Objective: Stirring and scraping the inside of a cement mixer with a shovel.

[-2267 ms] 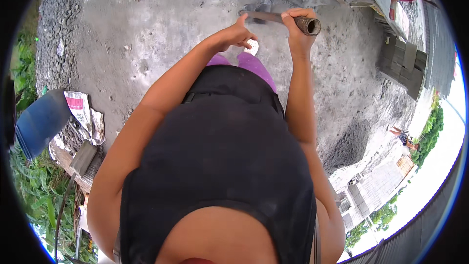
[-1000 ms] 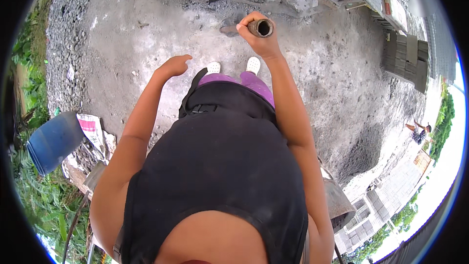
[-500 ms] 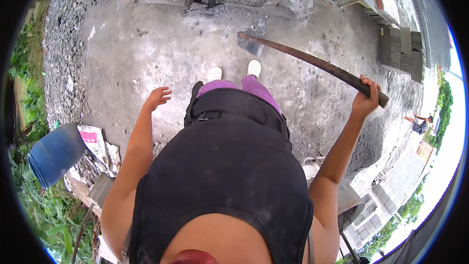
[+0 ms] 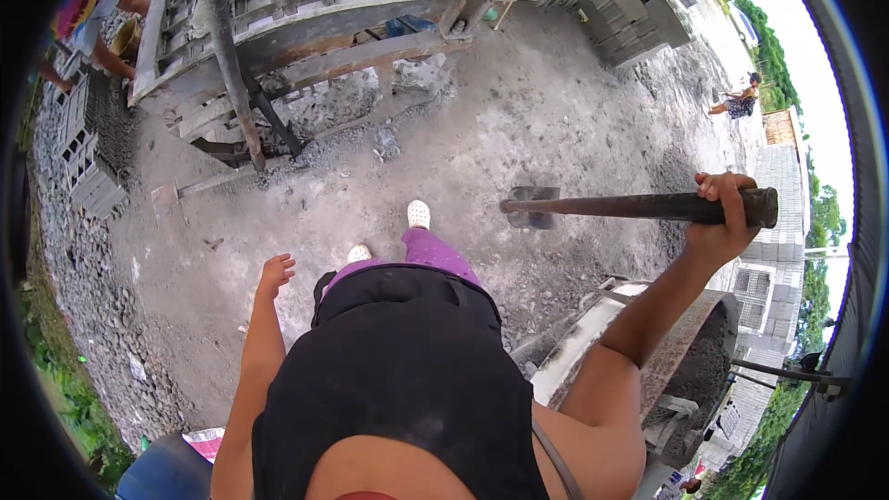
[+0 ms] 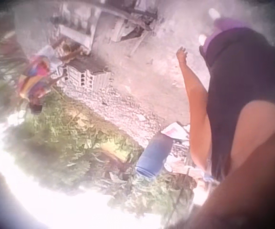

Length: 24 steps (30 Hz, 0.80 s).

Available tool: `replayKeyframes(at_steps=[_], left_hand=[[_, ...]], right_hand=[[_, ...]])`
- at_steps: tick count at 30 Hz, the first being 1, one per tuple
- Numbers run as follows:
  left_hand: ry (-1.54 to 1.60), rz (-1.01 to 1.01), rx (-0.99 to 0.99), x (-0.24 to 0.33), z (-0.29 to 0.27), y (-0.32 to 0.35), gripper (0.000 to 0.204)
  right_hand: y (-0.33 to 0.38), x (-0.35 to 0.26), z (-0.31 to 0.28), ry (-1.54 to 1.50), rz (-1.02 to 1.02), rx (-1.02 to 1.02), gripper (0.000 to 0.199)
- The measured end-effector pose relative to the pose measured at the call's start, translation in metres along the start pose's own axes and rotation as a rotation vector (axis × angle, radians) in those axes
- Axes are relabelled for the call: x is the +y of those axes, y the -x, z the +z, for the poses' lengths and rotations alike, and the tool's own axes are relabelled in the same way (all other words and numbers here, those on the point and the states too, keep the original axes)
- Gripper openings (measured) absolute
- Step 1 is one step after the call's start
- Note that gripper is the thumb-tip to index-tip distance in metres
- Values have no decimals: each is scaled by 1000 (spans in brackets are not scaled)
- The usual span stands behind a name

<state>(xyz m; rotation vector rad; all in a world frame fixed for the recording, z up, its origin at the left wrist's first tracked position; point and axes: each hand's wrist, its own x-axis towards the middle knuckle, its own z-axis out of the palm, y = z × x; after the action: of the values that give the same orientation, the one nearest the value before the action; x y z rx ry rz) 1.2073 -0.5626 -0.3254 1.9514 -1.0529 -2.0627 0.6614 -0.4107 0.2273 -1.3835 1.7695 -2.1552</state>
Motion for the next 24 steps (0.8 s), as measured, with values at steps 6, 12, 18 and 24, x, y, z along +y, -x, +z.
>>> replayKeyframes(at_steps=[6, 12, 18, 24], left_hand=[[-309, 40, -192, 37, 40, -24, 35], [-601, -93, -203, 73, 51, -49, 35], [-902, 166, -286, 101, 60, -116, 32], [-784, 200, -317, 162, 156, -171, 32]], right_hand=[[46, 60, -38, 85, 32, 590, 15], [181, 310, -109, 410, 15, 862, 18], [121, 334, -147, 524, 143, 772, 15], [78, 355, -191, 451, 219, 825, 16]])
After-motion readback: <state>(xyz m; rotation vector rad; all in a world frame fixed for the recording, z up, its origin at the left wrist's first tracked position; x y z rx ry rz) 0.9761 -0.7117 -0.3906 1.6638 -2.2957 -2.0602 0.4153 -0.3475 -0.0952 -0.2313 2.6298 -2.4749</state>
